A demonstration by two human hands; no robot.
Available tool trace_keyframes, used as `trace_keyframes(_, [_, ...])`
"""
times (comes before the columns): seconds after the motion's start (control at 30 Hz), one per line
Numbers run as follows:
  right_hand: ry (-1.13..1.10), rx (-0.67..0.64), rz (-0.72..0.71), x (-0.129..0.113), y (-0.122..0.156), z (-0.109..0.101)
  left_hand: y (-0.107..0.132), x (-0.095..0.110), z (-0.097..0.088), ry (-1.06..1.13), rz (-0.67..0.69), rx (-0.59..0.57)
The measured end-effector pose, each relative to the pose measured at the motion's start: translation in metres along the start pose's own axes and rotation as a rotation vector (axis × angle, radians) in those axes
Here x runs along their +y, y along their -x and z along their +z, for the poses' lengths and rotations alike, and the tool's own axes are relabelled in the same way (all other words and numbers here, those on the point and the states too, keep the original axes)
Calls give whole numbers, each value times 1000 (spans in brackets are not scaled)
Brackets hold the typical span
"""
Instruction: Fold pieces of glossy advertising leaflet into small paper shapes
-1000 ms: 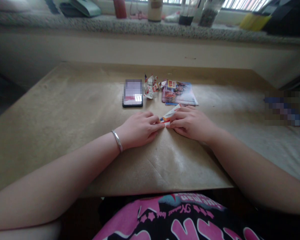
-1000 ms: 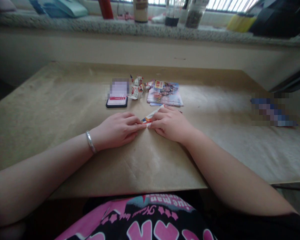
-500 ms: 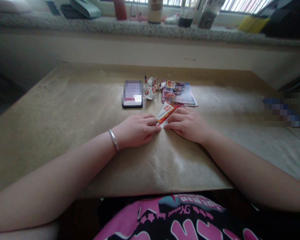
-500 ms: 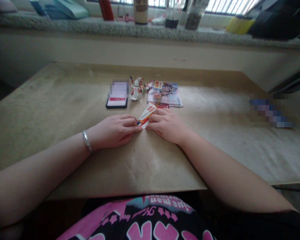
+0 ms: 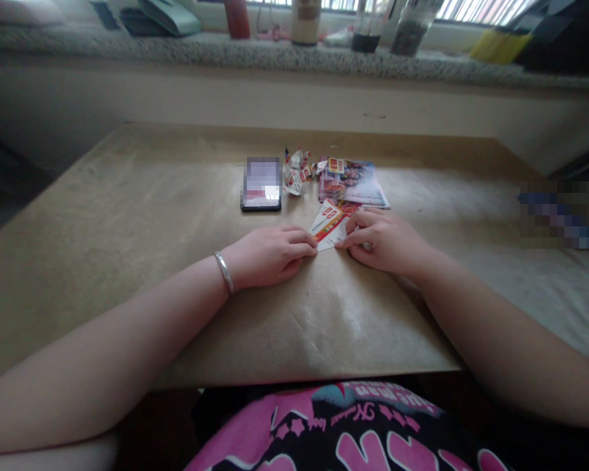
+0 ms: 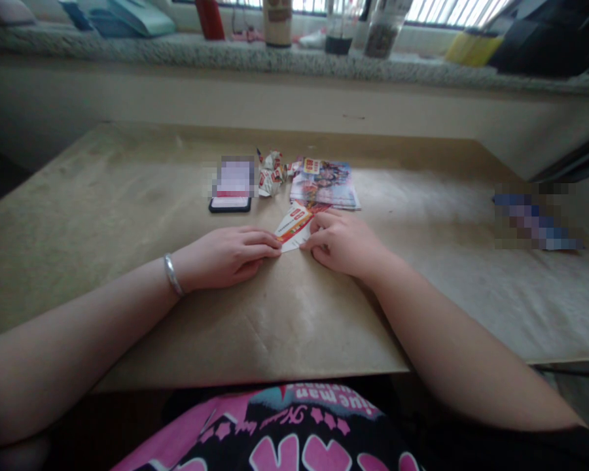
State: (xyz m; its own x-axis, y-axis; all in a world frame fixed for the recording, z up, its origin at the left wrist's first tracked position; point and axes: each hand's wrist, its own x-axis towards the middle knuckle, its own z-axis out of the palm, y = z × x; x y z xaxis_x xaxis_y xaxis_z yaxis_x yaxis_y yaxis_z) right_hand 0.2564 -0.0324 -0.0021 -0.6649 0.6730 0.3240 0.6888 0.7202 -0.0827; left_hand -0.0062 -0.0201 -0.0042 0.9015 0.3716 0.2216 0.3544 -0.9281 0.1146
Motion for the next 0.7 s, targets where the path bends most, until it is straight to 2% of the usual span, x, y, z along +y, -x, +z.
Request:
trace_keyframes(0.17, [32,-20,45,4,2,-4,0,-1,-1,16,-1,-3])
trace_keyframes(0.53, [-82,-58,109,23,10,-7,1,-3,-2,39,5,-5])
trace_keyframes(0.7, [-98,-107,184,30,14,-9,2,-3,-4,52,-23,-16])
